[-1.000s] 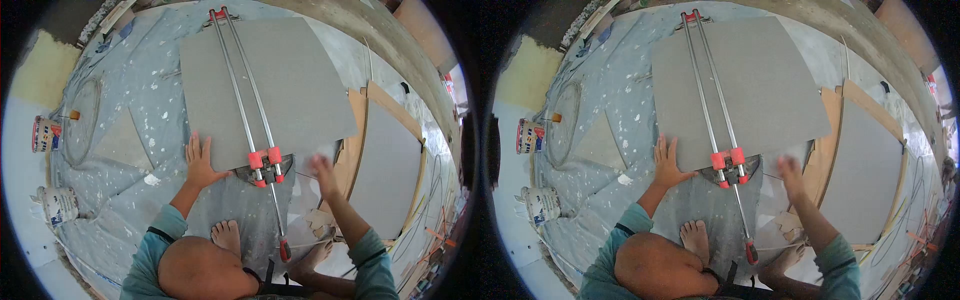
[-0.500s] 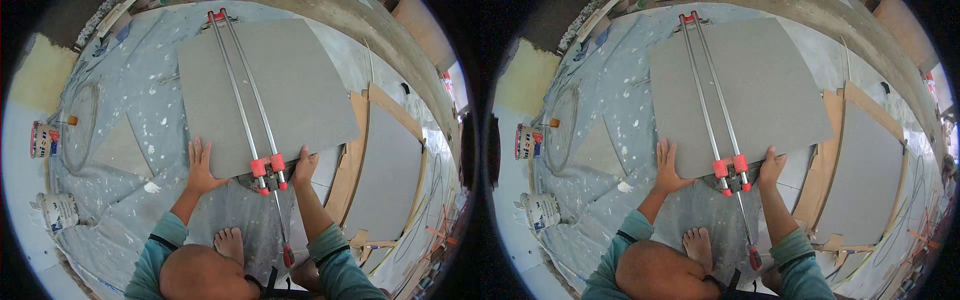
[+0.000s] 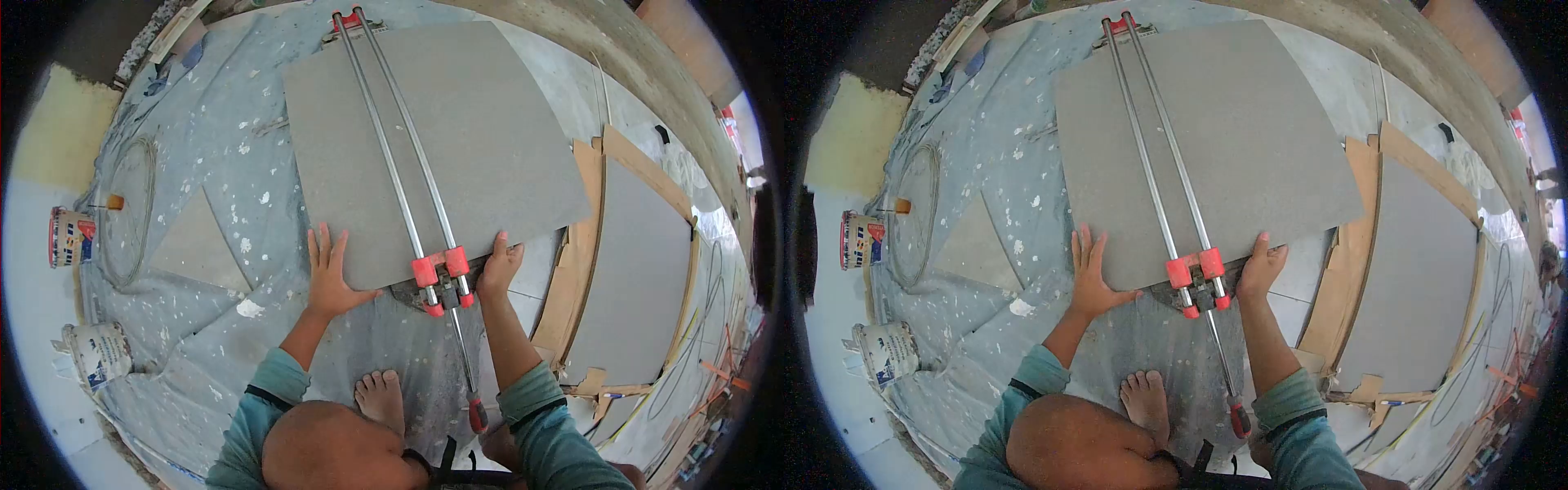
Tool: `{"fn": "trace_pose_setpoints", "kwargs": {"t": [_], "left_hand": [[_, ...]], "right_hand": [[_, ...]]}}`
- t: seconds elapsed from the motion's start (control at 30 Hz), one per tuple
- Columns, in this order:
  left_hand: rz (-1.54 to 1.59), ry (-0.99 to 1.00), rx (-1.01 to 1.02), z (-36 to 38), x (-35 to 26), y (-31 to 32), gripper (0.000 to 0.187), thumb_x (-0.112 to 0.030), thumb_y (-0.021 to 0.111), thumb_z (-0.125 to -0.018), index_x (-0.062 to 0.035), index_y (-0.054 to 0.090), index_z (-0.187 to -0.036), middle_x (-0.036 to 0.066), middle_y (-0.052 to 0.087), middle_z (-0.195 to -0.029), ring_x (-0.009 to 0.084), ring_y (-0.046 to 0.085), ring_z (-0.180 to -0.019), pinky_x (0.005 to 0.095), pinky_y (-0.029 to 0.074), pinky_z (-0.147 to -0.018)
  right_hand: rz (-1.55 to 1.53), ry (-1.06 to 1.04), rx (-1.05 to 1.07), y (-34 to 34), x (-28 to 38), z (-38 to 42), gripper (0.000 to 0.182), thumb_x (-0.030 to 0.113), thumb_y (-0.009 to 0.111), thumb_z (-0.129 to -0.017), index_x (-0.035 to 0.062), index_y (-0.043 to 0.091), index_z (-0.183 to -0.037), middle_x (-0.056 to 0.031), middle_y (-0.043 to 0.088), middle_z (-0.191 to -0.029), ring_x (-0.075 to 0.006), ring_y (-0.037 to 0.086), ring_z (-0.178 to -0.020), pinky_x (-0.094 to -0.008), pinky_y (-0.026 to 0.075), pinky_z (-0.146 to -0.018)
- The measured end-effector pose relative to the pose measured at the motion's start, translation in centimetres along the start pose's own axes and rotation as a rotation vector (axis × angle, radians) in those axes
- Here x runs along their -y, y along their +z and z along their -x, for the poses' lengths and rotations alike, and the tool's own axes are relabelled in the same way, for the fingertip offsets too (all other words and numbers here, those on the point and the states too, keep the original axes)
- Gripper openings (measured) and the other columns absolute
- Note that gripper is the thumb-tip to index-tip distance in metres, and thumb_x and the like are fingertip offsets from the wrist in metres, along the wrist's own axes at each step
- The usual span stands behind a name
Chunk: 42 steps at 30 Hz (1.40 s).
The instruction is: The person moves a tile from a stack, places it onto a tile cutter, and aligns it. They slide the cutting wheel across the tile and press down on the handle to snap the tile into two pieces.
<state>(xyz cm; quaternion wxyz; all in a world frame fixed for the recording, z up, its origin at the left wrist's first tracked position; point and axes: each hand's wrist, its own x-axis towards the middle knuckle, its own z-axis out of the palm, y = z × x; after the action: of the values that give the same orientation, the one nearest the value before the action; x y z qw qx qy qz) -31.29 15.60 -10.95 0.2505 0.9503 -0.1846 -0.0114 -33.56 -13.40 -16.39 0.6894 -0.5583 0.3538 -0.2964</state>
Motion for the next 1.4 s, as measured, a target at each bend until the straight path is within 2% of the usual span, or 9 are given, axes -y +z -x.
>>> {"fn": "trace_pose_setpoints", "kwargs": {"t": [0.27, 0.87, 0.97, 1.03, 1.07, 1.13, 1.17, 1.23, 1.4], "left_hand": [[0.002, 0.028, -0.021, 0.0, 0.1, 0.5, 0.119, -0.046, 0.086, -0.043, -0.0065, 0.027, -0.138, 0.023, 0.005, -0.149, 0.0473, 0.0, -0.136, 0.0589, 0.016, -0.107], [0.087, 0.041, -0.004, -0.1, 0.8, -0.2, 0.117, -0.041, 0.087, -0.042, -0.0061, 0.029, -0.138, 0.025, 0.005, -0.148, 0.0505, 0.0, -0.134, 0.0609, 0.019, -0.105], [0.089, 0.013, -0.012, -0.3, 0.9, -0.2, 0.117, -0.045, 0.086, -0.046, -0.0037, 0.026, -0.138, 0.026, 0.008, -0.147, 0.0492, 0.003, -0.134, 0.0594, 0.019, -0.105], [0.258, -0.049, -0.284, -0.7, 2.2, 0.7, 0.103, -0.048, 0.08, -0.061, 0.001, 0.027, -0.135, 0.025, 0.024, -0.141, 0.0408, 0.027, -0.128, 0.049, 0.031, -0.101], [0.256, -0.048, -0.28, -1.6, 2.6, 0.9, 0.103, -0.048, 0.08, -0.061, 0.001, 0.027, -0.135, 0.025, 0.024, -0.141, 0.0408, 0.027, -0.128, 0.049, 0.031, -0.101], [0.794, -0.759, -0.454, -4.2, 3.3, 1.3, 0.069, -0.043, 0.065, -0.082, 0.0055, 0.039, -0.123, 0.017, 0.047, -0.12, 0.0234, 0.047, -0.105, 0.0346, 0.039, -0.09], [0.797, -0.759, -0.456, -4.7, 3.8, 1.8, 0.069, -0.043, 0.065, -0.082, 0.0055, 0.039, -0.123, 0.017, 0.047, -0.12, 0.0234, 0.047, -0.105, 0.0346, 0.039, -0.09], [0.949, -0.751, -0.335, -5.4, 4.8, 2.7, 0.044, -0.036, 0.05, -0.094, 0.0047, 0.05, -0.11, 0.008, 0.057, -0.1, 0.0132, 0.05, -0.087, 0.0279, 0.041, -0.081], [1.148, -0.735, -0.377, -5.3, 4.1, 2.5, 0.039, -0.035, 0.044, -0.096, 0.0021, 0.054, -0.105, 0.006, 0.059, -0.095, 0.0134, 0.052, -0.087, 0.028, 0.042, -0.082]], "right_hand": [[0.024, -0.015, -0.047, 0.0, -0.3, -0.3, 0.033, 0.021, 0.059, -0.091, 0.012, 0.032, -0.075, 0.0051, 0.031, -0.069, -0.0047, 0.028, -0.061, -0.022, 0.027, -0.051], [0.194, -0.021, -0.089, 0.3, 0.0, 0.7, 0.036, 0.025, 0.057, -0.09, 0.0084, 0.032, -0.071, 0.0028, 0.032, -0.066, -0.0089, 0.031, -0.062, -0.0268, 0.031, -0.054], [0.224, -0.07, -0.087, 0.1, -0.7, 0.5, 0.036, 0.026, 0.057, -0.09, 0.0083, 0.032, -0.071, 0.0022, 0.032, -0.066, -0.0095, 0.031, -0.062, -0.0277, 0.031, -0.054], [0.228, -0.064, -0.083, 0.1, -0.8, 0.4, 0.036, 0.027, 0.057, -0.09, 0.0081, 0.033, -0.071, 0.002, 0.033, -0.066, -0.0094, 0.031, -0.062, -0.0276, 0.031, -0.054], [0.237, -0.057, -0.077, 0.0, -0.8, 0.5, 0.036, 0.027, 0.057, -0.09, 0.008, 0.033, -0.071, 0.0018, 0.033, -0.066, -0.0093, 0.032, -0.062, -0.0276, 0.031, -0.054], [0.243, -0.063, -0.072, 0.0, -0.4, 0.8, 0.036, 0.027, 0.057, -0.09, 0.0077, 0.034, -0.071, 0.0017, 0.034, -0.066, -0.0094, 0.032, -0.062, -0.0274, 0.031, -0.054], [0.246, -0.077, -0.064, 0.1, -0.2, 0.8, 0.036, 0.028, 0.057, -0.091, 0.0075, 0.034, -0.071, 0.0016, 0.034, -0.066, -0.0094, 0.032, -0.062, -0.0272, 0.032, -0.054], [0.224, -0.075, -0.06, 0.3, 0.2, 1.0, 0.036, 0.028, 0.057, -0.09, 0.0074, 0.034, -0.072, 0.0017, 0.035, -0.066, -0.0092, 0.032, -0.062, -0.027, 0.032, -0.054], [0.217, -0.077, -0.056, 0.4, 0.6, 1.2, 0.036, 0.029, 0.058, -0.09, 0.008, 0.034, -0.072, 0.0022, 0.035, -0.067, -0.0086, 0.032, -0.062, -0.0265, 0.032, -0.054]]}}
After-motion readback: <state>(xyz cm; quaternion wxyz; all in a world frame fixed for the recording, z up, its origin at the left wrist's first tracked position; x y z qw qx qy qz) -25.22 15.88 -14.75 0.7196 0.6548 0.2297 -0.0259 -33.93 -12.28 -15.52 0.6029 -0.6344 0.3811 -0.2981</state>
